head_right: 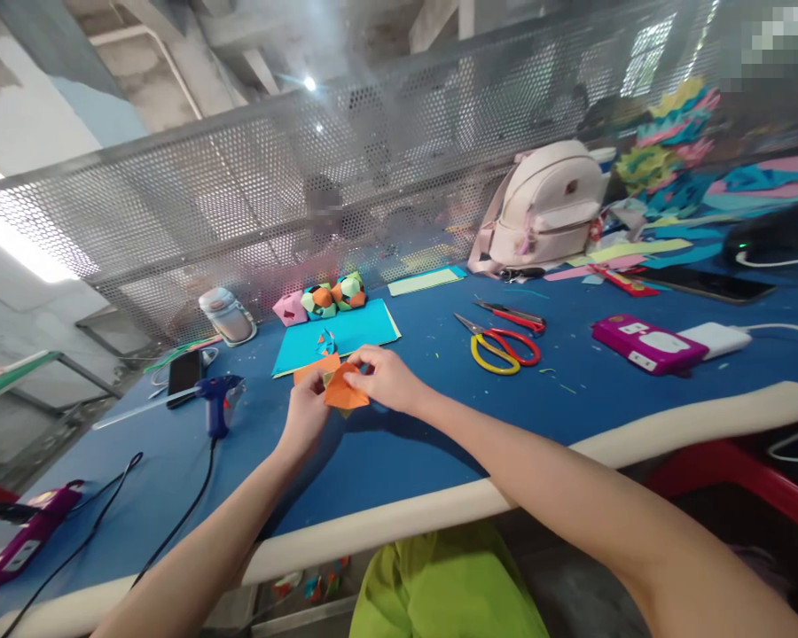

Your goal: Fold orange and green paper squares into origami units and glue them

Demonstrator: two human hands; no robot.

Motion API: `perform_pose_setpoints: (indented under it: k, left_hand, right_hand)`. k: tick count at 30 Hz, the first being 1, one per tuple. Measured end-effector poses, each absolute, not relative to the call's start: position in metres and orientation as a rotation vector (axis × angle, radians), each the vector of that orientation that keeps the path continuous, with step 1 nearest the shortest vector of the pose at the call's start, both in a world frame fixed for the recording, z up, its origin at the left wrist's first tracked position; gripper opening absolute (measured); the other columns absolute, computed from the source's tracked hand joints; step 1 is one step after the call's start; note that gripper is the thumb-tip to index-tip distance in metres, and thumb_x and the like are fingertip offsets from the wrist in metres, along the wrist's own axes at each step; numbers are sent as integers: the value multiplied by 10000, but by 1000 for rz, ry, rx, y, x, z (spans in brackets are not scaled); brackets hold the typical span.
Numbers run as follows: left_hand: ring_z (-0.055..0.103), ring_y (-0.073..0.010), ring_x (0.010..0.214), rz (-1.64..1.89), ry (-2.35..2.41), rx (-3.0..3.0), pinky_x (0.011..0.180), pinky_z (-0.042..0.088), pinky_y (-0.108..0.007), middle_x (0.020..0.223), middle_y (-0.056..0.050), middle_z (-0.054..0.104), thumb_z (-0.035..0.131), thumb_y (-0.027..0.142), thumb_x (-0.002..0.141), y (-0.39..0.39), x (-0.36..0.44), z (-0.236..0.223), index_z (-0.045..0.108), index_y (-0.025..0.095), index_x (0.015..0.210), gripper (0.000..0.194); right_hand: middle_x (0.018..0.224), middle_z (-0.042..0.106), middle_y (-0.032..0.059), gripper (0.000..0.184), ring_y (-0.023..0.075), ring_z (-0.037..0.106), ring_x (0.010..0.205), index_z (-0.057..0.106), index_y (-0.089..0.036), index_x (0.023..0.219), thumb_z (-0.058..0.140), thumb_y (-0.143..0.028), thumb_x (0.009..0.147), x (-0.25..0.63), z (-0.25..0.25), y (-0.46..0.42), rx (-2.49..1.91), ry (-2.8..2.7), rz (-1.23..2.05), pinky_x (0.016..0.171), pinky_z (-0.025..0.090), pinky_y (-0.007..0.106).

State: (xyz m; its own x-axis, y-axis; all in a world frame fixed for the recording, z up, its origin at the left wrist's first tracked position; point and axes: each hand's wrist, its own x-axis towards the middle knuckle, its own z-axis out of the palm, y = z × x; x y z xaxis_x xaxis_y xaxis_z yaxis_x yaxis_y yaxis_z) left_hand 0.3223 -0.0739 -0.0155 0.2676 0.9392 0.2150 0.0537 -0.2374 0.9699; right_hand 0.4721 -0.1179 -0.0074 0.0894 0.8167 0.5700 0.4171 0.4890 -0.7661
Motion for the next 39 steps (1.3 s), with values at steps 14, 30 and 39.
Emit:
perform_pose_setpoints:
  k: [14, 30, 39]
  left_hand:
    - [597, -141, 687, 899, 678, 1157, 570, 451, -199, 798, -49, 675, 571, 214, 675, -81, 326, -5, 690, 133, 790, 185]
    - [652, -158, 736, 831, 617, 984, 708, 532, -275, 929, -74, 687, 664, 160, 665, -86, 324, 3, 643, 130, 1015, 352]
    - [628, -165, 729, 896, 604, 960, 590, 498, -239, 891, -61, 691, 525, 85, 606, -86, 328, -5, 667, 152, 930, 360]
  right_hand:
    - [821, 600, 34, 60, 155, 547, 753, 597, -169, 796, 538, -166, 783, 469, -20, -113, -1190, -1523, 277, 711, 424, 282]
    - [866, 615, 49, 61, 161, 578, 810, 602, -170, 781, 545, -150, 773, 470, -24, -109, -1190, -1462, 247, 756, 448, 291]
    - [869, 624, 59, 105, 172, 581, 835, 558, -183, 674, 560, -126, 762, 462, -23, -113, -1191, -1469, 228, 777, 446, 309]
